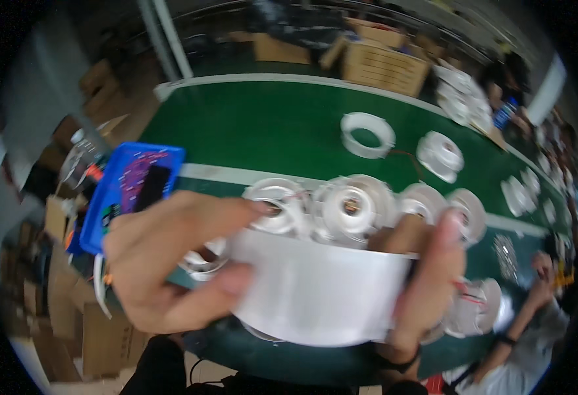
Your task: The person assembles white plastic light fixture housings on a green workbench. They pick up circular plastic frames and base units, fit them together, and route red and black wires through the center. The person handles multiple units sequentially, inspecting the fit and alignment of the components.
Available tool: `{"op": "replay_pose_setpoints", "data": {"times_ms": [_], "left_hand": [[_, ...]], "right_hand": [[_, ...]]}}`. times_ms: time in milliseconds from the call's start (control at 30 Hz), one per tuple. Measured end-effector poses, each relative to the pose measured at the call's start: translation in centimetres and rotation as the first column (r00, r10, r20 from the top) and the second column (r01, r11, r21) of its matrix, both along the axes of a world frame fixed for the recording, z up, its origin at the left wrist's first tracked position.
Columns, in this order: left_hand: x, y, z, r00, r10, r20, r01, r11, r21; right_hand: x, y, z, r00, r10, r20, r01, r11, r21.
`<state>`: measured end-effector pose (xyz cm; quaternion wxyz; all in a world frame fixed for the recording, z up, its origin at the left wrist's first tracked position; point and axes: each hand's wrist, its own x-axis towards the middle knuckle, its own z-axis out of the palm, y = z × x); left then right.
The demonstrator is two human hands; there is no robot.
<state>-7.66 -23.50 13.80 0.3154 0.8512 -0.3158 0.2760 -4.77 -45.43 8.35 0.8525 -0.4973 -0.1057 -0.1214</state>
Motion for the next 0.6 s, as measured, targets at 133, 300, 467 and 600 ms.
{"op": "replay_pose_setpoints", "data": {"times_ms": [133,300,467,600], "left_hand": [[0.5,1.4,-1.1,0.974,-0.221,-0.056,0.213,0.969,-0.125],[0.5,0.6,-1.5,0.991,-0.132,-0.040,0.122,0.974,-0.190],[0.7,1.3,-1.2,0.967,-0.233,-0.103,0.221,0.968,-0.118],[2.3,4.3,-1.3,0.947,-0.279,-0.160,0.268,0.959,-0.087]], "right_hand": [[-0.7,2.4,0.6,0.953,-0.291,-0.083,0.280,0.953,-0.118],[0.3,3.1,-0.5,0.896,-0.443,-0.027,0.425,0.874,-0.237],[0.1,3.1,1.2,0.943,-0.307,-0.128,0.280,0.940,-0.193],[1.6,1.2,-0.2,0.979,-0.082,0.188,0.132,0.954,-0.270]]}}
